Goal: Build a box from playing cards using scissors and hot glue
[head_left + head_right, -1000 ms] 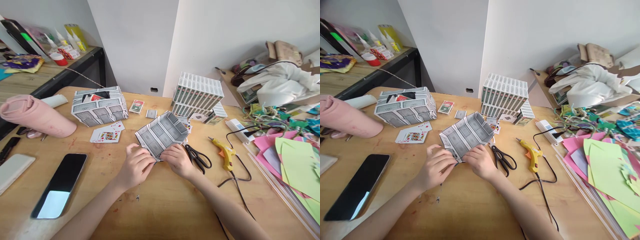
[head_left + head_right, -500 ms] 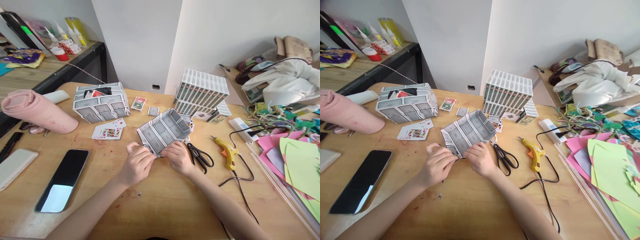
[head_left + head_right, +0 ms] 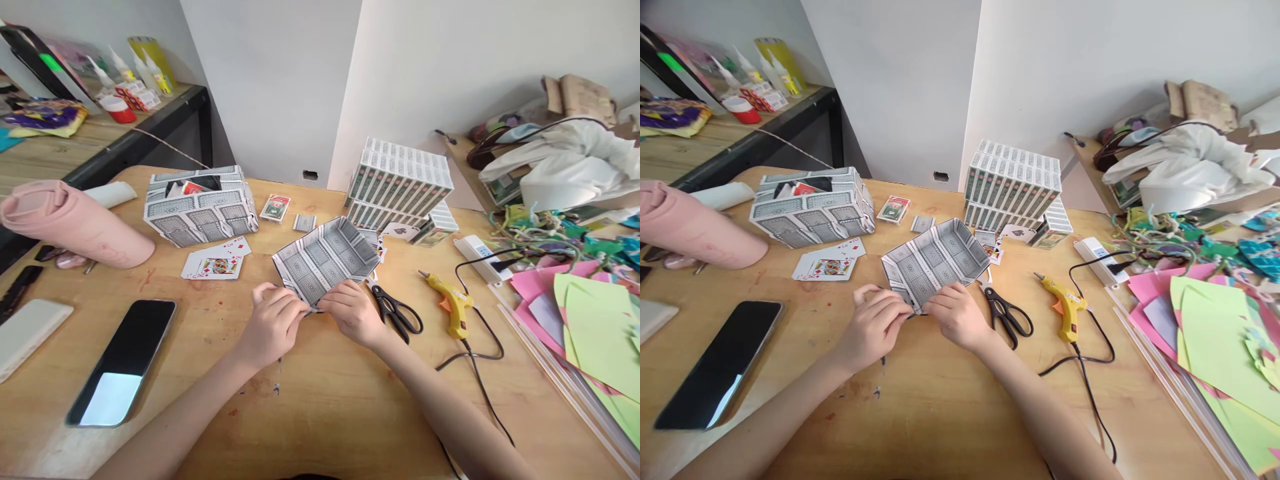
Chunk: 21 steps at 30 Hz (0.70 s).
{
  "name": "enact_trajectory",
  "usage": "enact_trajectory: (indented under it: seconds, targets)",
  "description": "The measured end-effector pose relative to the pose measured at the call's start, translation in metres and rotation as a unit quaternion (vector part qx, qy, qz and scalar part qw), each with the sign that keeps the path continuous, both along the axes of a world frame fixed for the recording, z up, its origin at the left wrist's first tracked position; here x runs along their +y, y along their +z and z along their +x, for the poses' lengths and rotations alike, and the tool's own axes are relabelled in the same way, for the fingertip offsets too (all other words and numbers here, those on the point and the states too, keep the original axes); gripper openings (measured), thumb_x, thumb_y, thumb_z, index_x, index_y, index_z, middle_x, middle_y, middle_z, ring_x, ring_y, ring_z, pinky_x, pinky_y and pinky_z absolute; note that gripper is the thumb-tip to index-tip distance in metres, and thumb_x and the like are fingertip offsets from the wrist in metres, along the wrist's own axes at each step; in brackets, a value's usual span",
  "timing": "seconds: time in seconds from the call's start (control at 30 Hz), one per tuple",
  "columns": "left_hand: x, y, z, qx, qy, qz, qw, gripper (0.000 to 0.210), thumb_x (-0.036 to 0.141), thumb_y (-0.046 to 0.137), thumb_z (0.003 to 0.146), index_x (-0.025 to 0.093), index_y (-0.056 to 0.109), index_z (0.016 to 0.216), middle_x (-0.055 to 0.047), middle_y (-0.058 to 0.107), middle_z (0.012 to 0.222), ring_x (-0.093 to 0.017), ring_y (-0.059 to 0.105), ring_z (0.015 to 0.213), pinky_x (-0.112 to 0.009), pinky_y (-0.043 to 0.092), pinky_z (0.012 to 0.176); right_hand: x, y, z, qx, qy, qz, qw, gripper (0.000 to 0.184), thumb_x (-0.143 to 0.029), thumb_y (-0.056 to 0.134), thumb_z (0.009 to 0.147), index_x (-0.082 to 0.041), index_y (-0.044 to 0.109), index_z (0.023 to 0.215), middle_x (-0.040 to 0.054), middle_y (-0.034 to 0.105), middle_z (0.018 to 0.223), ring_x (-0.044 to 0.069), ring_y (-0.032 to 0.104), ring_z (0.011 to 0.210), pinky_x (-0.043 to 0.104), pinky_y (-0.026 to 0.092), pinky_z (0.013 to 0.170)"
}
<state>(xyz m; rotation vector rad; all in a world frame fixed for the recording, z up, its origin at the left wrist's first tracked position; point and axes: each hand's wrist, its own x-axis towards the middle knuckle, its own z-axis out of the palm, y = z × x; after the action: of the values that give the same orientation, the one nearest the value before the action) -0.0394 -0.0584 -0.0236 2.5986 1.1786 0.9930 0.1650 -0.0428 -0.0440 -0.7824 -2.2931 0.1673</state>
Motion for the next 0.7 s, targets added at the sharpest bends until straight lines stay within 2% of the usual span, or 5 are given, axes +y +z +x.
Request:
enact_trajectory:
  seconds: [0.1,0.2,0.37,0.5,0.7]
  targets:
    - [0.004,-0.004,-0.003,-0.001,-0.012,-0.016,1.000,0.017,0.009,0.045,0.087,0.019,0.055,0.078,0.000,0.066,0.075,-0.015,0.062,0.076,-0.039,0.034,0.087,0.004,0.000,0.003,-0.019,0.014,-0.002,1.000,0.024,-0.006,0.043,0.089,-0.017,0.065,0.090,0.0054,0.071,0.086,0.014,0.060,0.080,0.031,0.044,0.073]
    - [0.008,-0.008,-0.007,-0.018,-0.041,0.008,0.999,0.018,0.007,0.043,0.087,0.020,0.052,0.079,0.000,0.066,0.075,-0.014,0.062,0.075,-0.038,0.037,0.088,0.007,0.000,0.006,-0.026,0.020,0.003,0.999,0.025,-0.008,0.042,0.091,-0.017,0.065,0.091,0.0061,0.071,0.087,0.015,0.061,0.083,0.032,0.047,0.076]
    - [0.012,-0.009,-0.015,-0.006,-0.108,0.038,0.993,0.017,0.005,0.046,0.086,0.020,0.052,0.083,0.000,0.070,0.082,-0.014,0.064,0.081,-0.038,0.039,0.091,0.011,0.005,0.013,-0.063,0.051,0.017,0.997,0.031,-0.007,0.036,0.092,-0.018,0.064,0.095,0.0053,0.071,0.090,0.015,0.061,0.092,0.039,0.046,0.094]
    - [0.015,-0.006,-0.019,0.016,-0.169,0.057,0.984,0.018,0.004,0.048,0.085,0.019,0.056,0.090,-0.001,0.072,0.086,-0.015,0.065,0.084,-0.040,0.038,0.093,0.016,0.012,0.021,-0.094,0.056,0.039,0.993,0.030,-0.009,0.037,0.092,-0.019,0.065,0.091,0.0035,0.071,0.093,0.016,0.058,0.097,0.043,0.043,0.100]
    - [0.019,0.002,-0.009,0.049,-0.250,0.108,0.961,0.024,0.007,0.047,0.087,0.017,0.062,0.102,-0.004,0.073,0.094,-0.017,0.065,0.088,-0.031,0.049,0.074,0.032,0.012,0.024,-0.113,0.026,0.107,0.987,0.025,-0.012,0.045,0.091,-0.020,0.066,0.081,0.0036,0.070,0.098,0.021,0.052,0.106,0.047,0.041,0.099]
